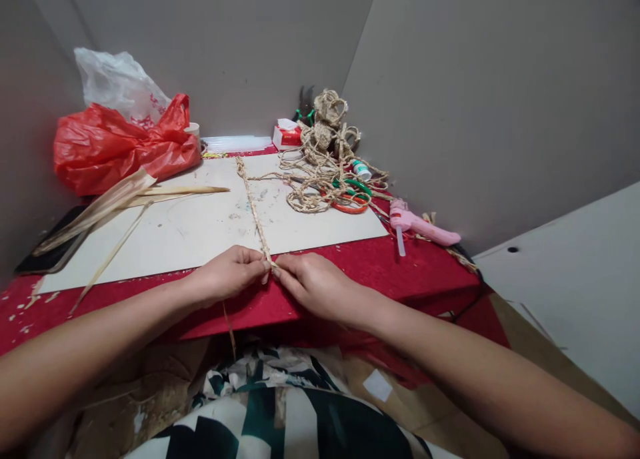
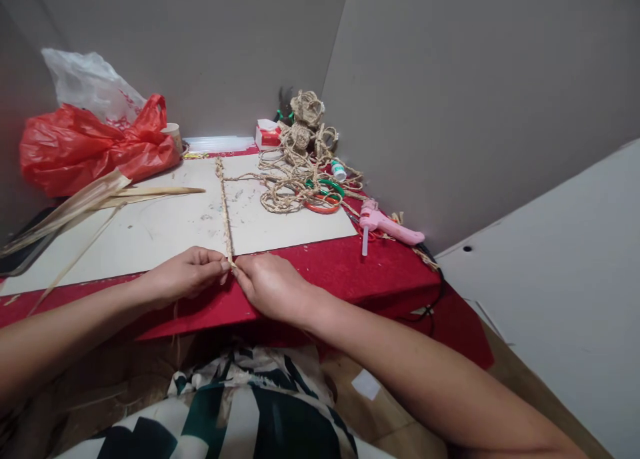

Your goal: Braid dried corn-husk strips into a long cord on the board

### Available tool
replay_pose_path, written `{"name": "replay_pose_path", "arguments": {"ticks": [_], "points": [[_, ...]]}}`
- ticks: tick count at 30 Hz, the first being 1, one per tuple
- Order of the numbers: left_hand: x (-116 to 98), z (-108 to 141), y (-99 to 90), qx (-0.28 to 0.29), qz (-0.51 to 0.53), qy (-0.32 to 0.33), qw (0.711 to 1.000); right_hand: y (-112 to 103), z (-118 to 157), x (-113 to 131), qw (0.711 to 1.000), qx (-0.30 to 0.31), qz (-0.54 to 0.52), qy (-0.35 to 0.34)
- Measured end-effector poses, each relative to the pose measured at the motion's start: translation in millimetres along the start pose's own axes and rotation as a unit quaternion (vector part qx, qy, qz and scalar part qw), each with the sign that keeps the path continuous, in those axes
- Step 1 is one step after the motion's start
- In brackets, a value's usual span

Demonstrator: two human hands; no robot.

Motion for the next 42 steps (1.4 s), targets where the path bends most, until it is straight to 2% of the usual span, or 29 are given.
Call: {"name": "replay_pose_path", "arguments": {"ticks": [2, 5, 9, 13, 15, 18, 21, 23, 24, 25, 26, 29, 30, 31, 33, 36, 39, 42], "points": [[1, -1, 0.7, -0.003, 0.005, -0.002, 1.0, -1, 3, 0, 0.999, 0.003, 0.038, 0.018], [1, -2, 1.2, -0.016, -0.004, -0.002, 1.0, -6, 9, -1, 0.999, -0.008, 0.036, 0.026], [-2, 0, 5.0, -0.033, 0.002, 0.011, 0.999, -10, 15, 5, 0.998, -0.003, -0.063, 0.006], [-3, 2, 12.5, -0.044, 0.081, 0.028, 0.995, 2, 17, 14, 0.989, -0.014, -0.148, -0.016], [-2, 3, 16.0, -0.044, 0.126, 0.025, 0.991, 12, 17, 16, 0.994, -0.028, -0.106, -0.012], [0, 4, 19.7, -0.045, 0.162, 0.023, 0.985, 24, 22, 19, 0.999, -0.032, 0.026, 0.015], [0, 5, 21.1, -0.049, 0.168, 0.028, 0.984, 25, 35, 28, 0.994, 0.043, 0.104, -0.002], [1, 6, 20.5, -0.049, 0.168, 0.023, 0.984, 17, 46, 35, 0.987, 0.125, 0.088, -0.048], [1, 7, 19.8, -0.047, 0.169, 0.022, 0.984, 10, 51, 38, 0.984, 0.149, 0.064, -0.068], [1, 7, 19.0, -0.043, 0.17, 0.022, 0.984, 3, 54, 39, 0.985, 0.148, 0.038, -0.077], [1, 7, 18.1, -0.038, 0.174, 0.023, 0.984, -6, 54, 38, 0.991, 0.112, 0.017, -0.072], [1, 8, 16.1, -0.017, 0.196, 0.033, 0.98, -27, 45, 25, 0.994, -0.106, 0.0, -0.019], [0, 8, 15.7, -0.01, 0.204, 0.036, 0.978, -30, 38, 20, 0.988, -0.151, -0.01, -0.011], [0, 8, 15.5, -0.004, 0.211, 0.04, 0.977, -29, 30, 15, 0.987, -0.154, -0.035, -0.011], [-1, 8, 15.3, 0.004, 0.217, 0.043, 0.975, -21, 13, 6, 0.99, -0.063, -0.128, -0.013], [0, 9, 13.9, 0.004, 0.201, 0.035, 0.979, -7, -5, -1, 0.963, 0.074, -0.26, 0.004], [4, 9, 10.5, 0.008, 0.149, 0.024, 0.988, 0, -11, -6, 0.924, 0.135, -0.355, 0.045], [5, 8, 3.8, -0.014, 0.041, 0.048, 0.998, 6, -11, -7, 0.86, 0.18, -0.467, 0.101]]}}
Point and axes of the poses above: each hand's wrist, its own z-axis away from the middle knuckle, its own y-axis out of the palm, x = y × z, the point moved 2 cm from there along -z, towards the middle knuckle, and after that the axes turned 7 degrees about x, right-handed, at the moved point
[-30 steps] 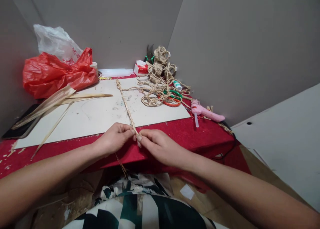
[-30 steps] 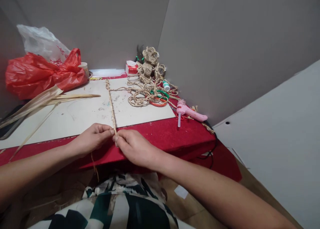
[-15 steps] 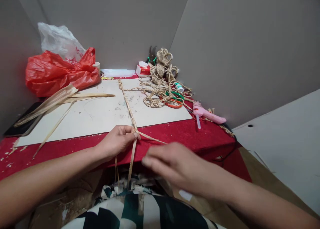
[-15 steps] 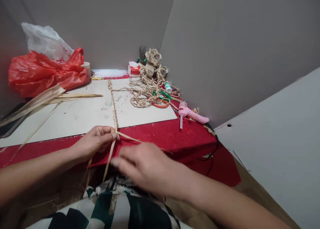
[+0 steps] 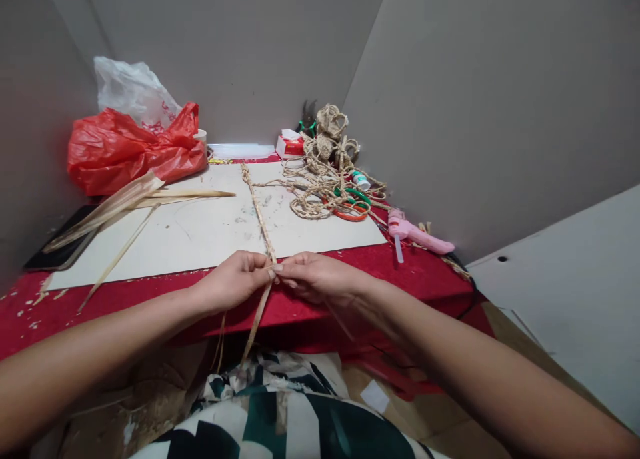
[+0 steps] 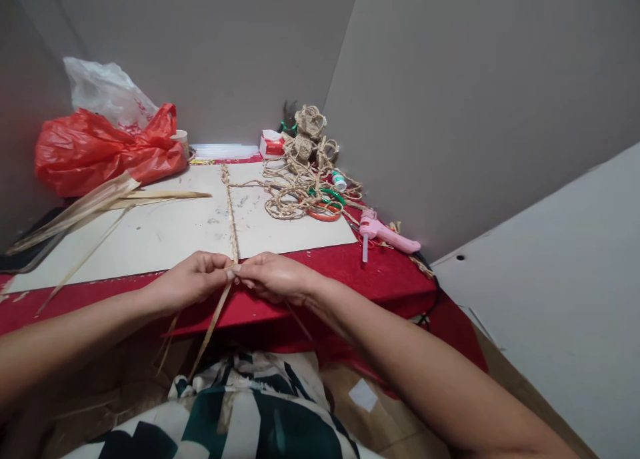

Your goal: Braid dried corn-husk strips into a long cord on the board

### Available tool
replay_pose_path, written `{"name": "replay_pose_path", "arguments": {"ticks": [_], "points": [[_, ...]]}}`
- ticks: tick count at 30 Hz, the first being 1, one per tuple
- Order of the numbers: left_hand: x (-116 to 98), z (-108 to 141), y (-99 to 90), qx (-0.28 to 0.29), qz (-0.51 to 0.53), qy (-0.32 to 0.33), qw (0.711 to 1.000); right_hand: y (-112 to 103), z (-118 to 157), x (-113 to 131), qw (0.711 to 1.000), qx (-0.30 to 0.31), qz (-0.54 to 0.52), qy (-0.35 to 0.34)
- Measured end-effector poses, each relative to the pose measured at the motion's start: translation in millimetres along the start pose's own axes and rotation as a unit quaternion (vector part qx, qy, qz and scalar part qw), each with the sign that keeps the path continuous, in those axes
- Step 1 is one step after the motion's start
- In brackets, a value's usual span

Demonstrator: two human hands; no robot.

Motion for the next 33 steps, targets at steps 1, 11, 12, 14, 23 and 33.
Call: {"name": "replay_pose_path", "arguments": {"ticks": [1, 11, 12, 14, 23, 33], "points": [[-1, 0, -2.3, -0.007, -0.045, 0.015, 0.999, 2, 0, -1, 0.999, -0.002, -0.037, 0.004], [-25, 32, 9.3, -0.031, -0.475, 0.021, 0.879, 27, 3, -8, 0.97, -0.107, -0.203, -0.079], [-24, 33, 14.5, -0.031, -0.511, 0.01, 0.859, 29, 3, -8, 0.966, -0.095, -0.223, -0.087], [-20, 34, 25.4, -0.029, -0.576, -0.014, 0.817, 32, 3, -9, 0.961, -0.081, -0.244, -0.101], [-21, 54, 40.8, 0.068, -0.533, 0.007, 0.843, 29, 7, -12, 0.962, -0.06, -0.249, -0.096], [-11, 4, 6.7, 0.025, 0.091, -0.042, 0.995, 21, 5, -12, 0.965, -0.008, -0.248, -0.081]]}}
Point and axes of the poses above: each hand's wrist, its own z-axis away from the middle knuckle, its own y-axis out of the palm, x = y × z, the point moved 2 cm from there along -z, towards the middle knuckle, and after that the axes turned 7 degrees about x, right-handed, at the moved point
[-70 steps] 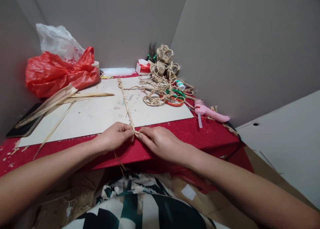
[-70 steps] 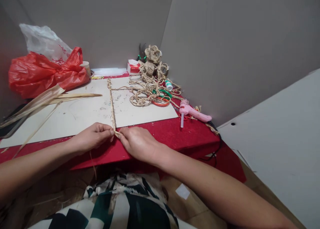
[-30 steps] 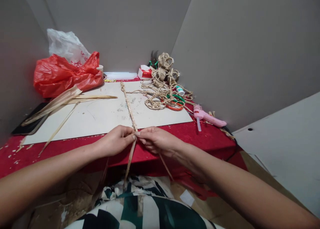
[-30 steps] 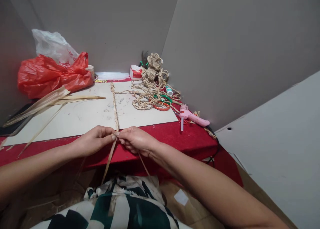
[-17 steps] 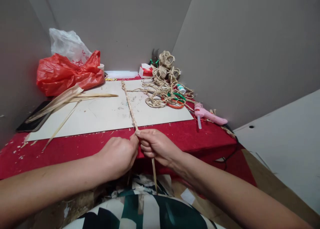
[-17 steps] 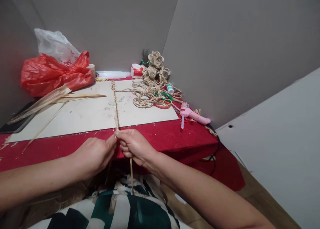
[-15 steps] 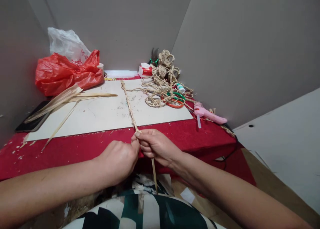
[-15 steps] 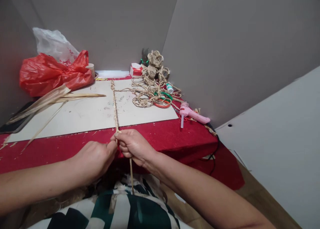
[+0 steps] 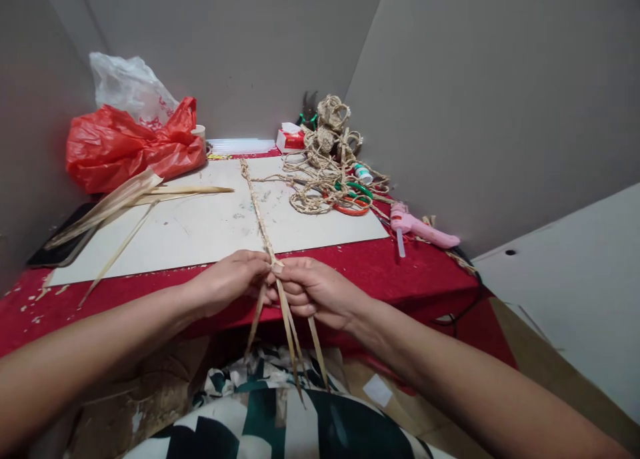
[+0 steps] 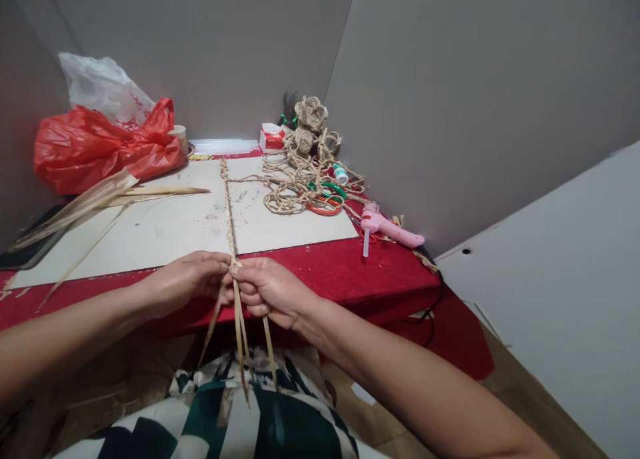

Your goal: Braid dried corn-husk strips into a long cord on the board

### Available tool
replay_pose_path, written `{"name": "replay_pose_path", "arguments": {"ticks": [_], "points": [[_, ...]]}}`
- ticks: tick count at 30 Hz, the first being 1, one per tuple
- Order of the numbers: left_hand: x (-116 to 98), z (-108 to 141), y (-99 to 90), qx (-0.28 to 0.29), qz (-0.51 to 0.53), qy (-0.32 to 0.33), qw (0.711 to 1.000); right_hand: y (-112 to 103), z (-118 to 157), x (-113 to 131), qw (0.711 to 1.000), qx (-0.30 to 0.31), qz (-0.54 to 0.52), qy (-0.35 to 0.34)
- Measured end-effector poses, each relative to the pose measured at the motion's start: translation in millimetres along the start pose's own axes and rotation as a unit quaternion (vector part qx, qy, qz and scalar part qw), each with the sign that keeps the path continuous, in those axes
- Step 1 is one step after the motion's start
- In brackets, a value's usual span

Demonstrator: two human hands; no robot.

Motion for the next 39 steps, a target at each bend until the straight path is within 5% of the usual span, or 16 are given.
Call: {"name": "replay_pose_path", "arguments": {"ticks": [4, 8, 11, 16, 20, 26, 31, 33, 37, 39], "points": [[1, -3, 3.5, -0.004, -0.02, -0.033, 0.999, -7, 4, 7, 0.997, 0.006, 0.068, 0.024], [-3, -5, -0.1, -0.016, -0.089, -0.001, 0.996, -14, 7, 17, 0.973, -0.004, 0.229, -0.004], [-1, -9, -1.0, -0.012, -0.101, 0.031, 0.994, -13, 7, 22, 0.907, -0.025, 0.416, -0.057], [3, -14, -1.2, -0.04, -0.095, -0.018, 0.994, -6, 10, 24, 0.762, -0.079, 0.64, -0.059], [3, -15, -1.7, -0.053, -0.105, -0.001, 0.993, -3, 22, 32, 0.713, -0.11, 0.691, -0.043], [3, -14, 5.5, -0.067, -0.082, 0.03, 0.994, 14, 39, 28, 0.73, -0.075, 0.678, -0.049], [2, -11, 17.4, -0.069, 0.002, 0.022, 0.997, 24, 35, 0, 0.661, -0.095, 0.744, -0.028], [3, -10, 18.1, -0.079, 0.004, 0.023, 0.997, 27, 37, -4, 0.656, -0.073, 0.751, -0.008], [4, -6, 13.4, -0.08, 0.004, 0.026, 0.996, 32, 52, 12, 0.722, 0.028, 0.691, -0.015], [2, -4, 11.2, -0.069, 0.023, 0.029, 0.997, 29, 56, 28, 0.753, -0.023, 0.654, -0.068]]}}
Point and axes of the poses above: each hand's wrist, its own z-axis away from the middle knuckle, its own y-axis out of the palm, x = y × z, the point moved 2 cm from there along -z, towards the middle knuckle, and after that the axes turned 7 degrees about x, right-handed, at the moved point
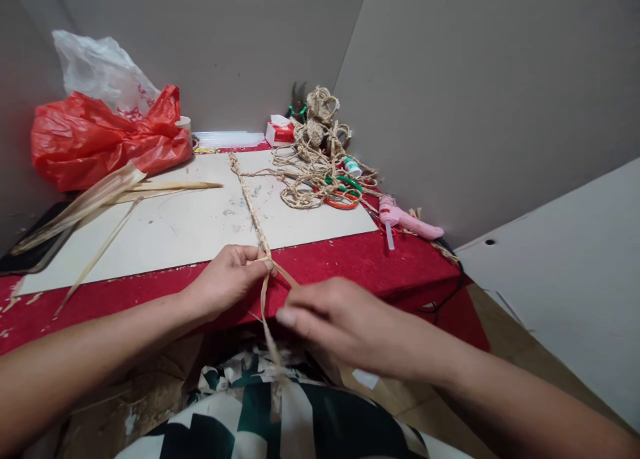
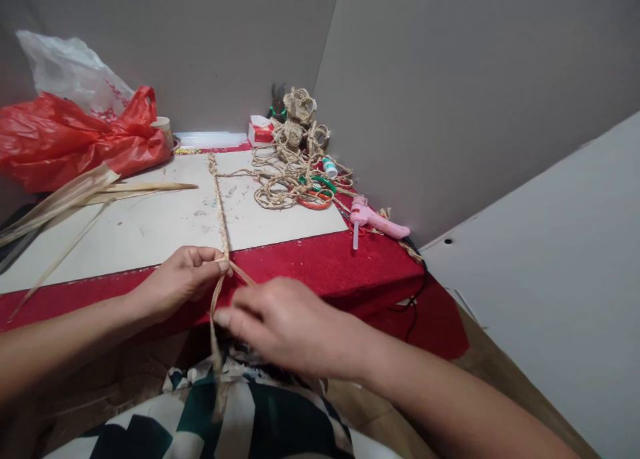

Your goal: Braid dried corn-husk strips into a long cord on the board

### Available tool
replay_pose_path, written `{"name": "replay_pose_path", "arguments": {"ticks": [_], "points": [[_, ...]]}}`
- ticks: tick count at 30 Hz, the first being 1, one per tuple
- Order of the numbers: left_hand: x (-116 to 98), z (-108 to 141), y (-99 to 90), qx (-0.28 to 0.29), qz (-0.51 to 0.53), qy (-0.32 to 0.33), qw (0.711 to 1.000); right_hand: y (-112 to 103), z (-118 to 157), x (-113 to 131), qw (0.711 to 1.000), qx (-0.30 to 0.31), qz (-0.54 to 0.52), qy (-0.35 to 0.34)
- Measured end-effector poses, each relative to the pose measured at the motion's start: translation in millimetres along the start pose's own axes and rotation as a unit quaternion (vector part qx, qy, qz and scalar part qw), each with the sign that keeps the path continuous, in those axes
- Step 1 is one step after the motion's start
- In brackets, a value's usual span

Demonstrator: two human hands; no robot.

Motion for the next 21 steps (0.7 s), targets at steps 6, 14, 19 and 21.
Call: {"name": "replay_pose_path", "arguments": {"ticks": [6, 14, 19, 21], "points": [[-7, 2, -0.4, 0.033, 0.02, 0.022, 0.999, -12, -31, -27, 0.98, -0.104, -0.166, 0.018], [0, 0, -11.1, 0.061, -0.118, 0.032, 0.991, 6, -56, -45, 0.884, 0.105, -0.447, 0.082], [-8, 5, -18.3, 0.038, -0.321, 0.062, 0.944, 17, -55, -42, 0.833, 0.052, -0.539, 0.113], [-14, 11, -17.3, 0.016, -0.429, 0.063, 0.901, 22, -53, -39, 0.824, 0.006, -0.555, 0.116]]}}
Point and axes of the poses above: each hand's wrist, its own z-axis away from the middle knuckle, its own y-axis out of the palm, x = y × z, the point moved 2 cm from there along -z, towards the middle knuckle, and after that the axes turned 7 degrees about x, right-handed, at the moved point
